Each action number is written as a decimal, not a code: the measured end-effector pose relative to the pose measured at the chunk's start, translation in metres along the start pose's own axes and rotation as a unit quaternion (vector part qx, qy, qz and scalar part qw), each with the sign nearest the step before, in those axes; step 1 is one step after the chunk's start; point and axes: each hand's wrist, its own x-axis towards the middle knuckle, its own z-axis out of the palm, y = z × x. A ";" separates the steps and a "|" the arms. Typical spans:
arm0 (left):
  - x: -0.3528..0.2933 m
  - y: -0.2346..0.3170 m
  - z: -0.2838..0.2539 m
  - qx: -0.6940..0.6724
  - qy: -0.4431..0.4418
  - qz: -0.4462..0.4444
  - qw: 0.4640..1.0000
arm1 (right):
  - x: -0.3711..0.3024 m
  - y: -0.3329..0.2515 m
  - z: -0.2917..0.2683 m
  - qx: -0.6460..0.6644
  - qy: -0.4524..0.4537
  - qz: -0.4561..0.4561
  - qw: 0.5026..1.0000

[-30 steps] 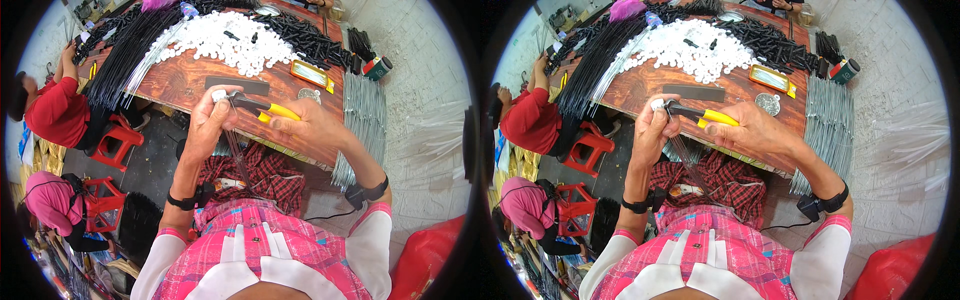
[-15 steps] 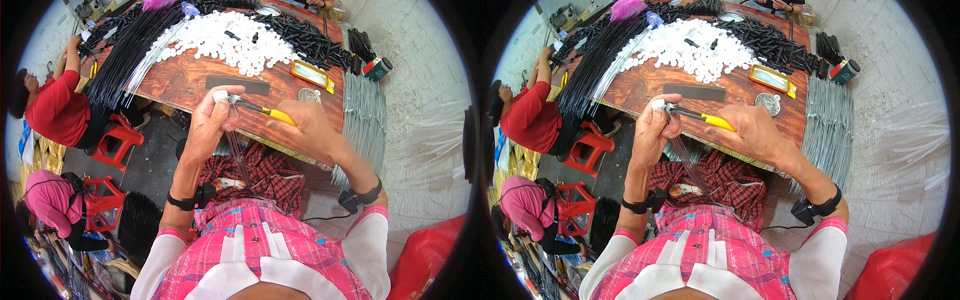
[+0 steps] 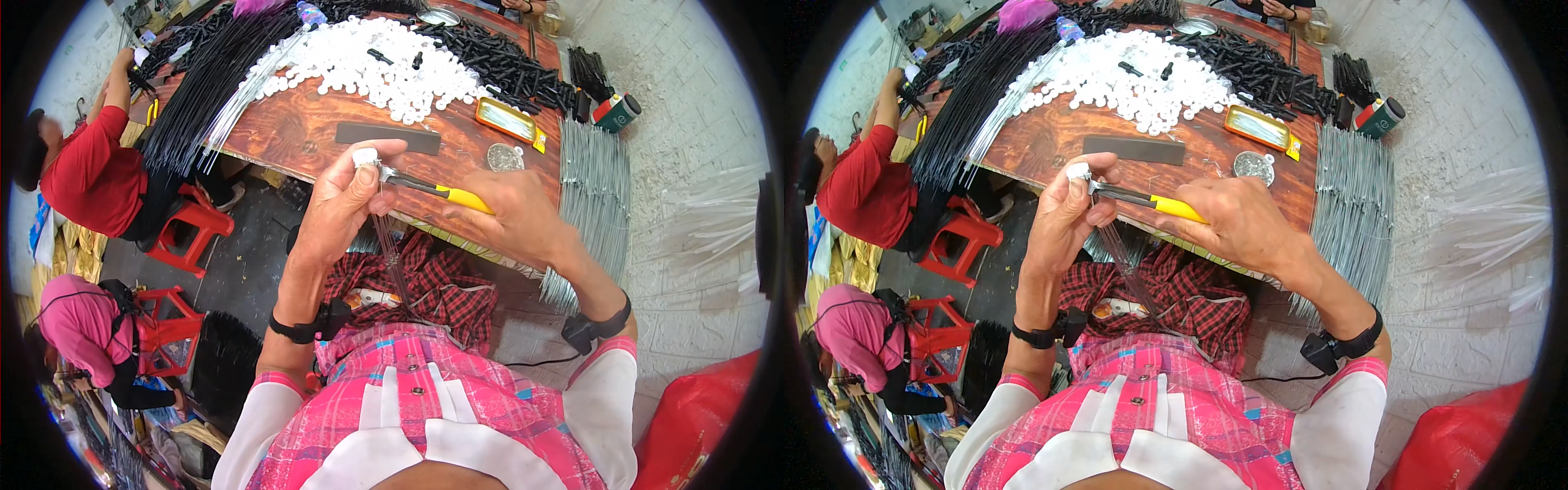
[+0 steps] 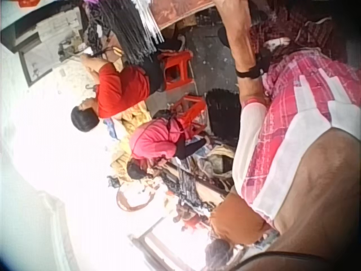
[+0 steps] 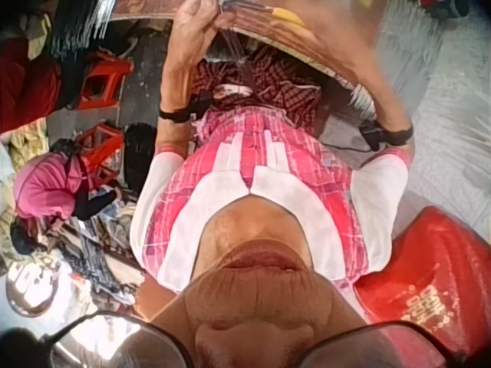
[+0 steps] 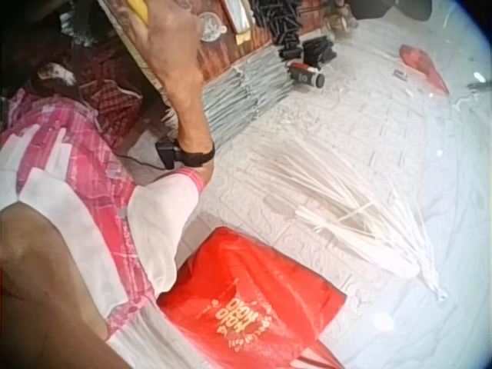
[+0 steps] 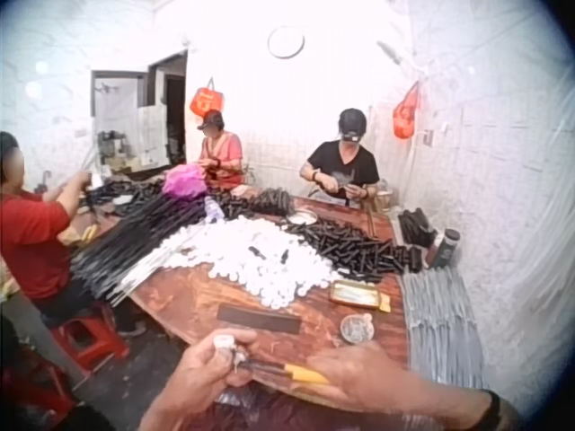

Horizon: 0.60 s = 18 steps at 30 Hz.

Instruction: Assemble umbrella components by inserting metal ribs into a plastic center piece and securing them with pliers.

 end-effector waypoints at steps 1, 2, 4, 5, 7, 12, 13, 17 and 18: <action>0.000 0.000 0.000 0.000 -0.007 -0.002 1.000 | 0.000 0.000 -0.002 0.012 -0.010 -0.002 1.000; 0.000 0.001 0.000 -0.001 -0.015 -0.004 1.000 | -0.001 0.000 -0.004 0.023 -0.019 -0.003 1.000; 0.000 0.001 0.000 -0.009 -0.013 -0.004 1.000 | 0.001 -0.004 -0.009 0.013 -0.024 -0.009 1.000; 0.001 0.001 0.001 -0.017 -0.012 -0.005 1.000 | 0.002 -0.006 -0.014 0.002 -0.028 -0.013 1.000; 0.001 0.000 -0.003 -0.011 -0.020 -0.005 1.000 | 0.004 -0.007 -0.029 -0.019 -0.048 -0.027 0.998; 0.001 0.001 -0.001 -0.018 -0.041 0.011 0.999 | 0.000 0.007 -0.042 -0.050 -0.023 -0.073 0.996; 0.002 0.001 0.000 -0.018 -0.042 0.016 0.999 | 0.000 0.010 -0.043 -0.077 0.005 -0.076 0.994; 0.004 0.000 -0.002 -0.020 -0.038 0.014 0.999 | 0.002 0.006 -0.047 -0.100 0.066 -0.068 0.990; 0.004 0.000 -0.001 -0.020 -0.038 0.014 0.999 | 0.003 0.005 -0.046 -0.101 0.066 -0.067 0.990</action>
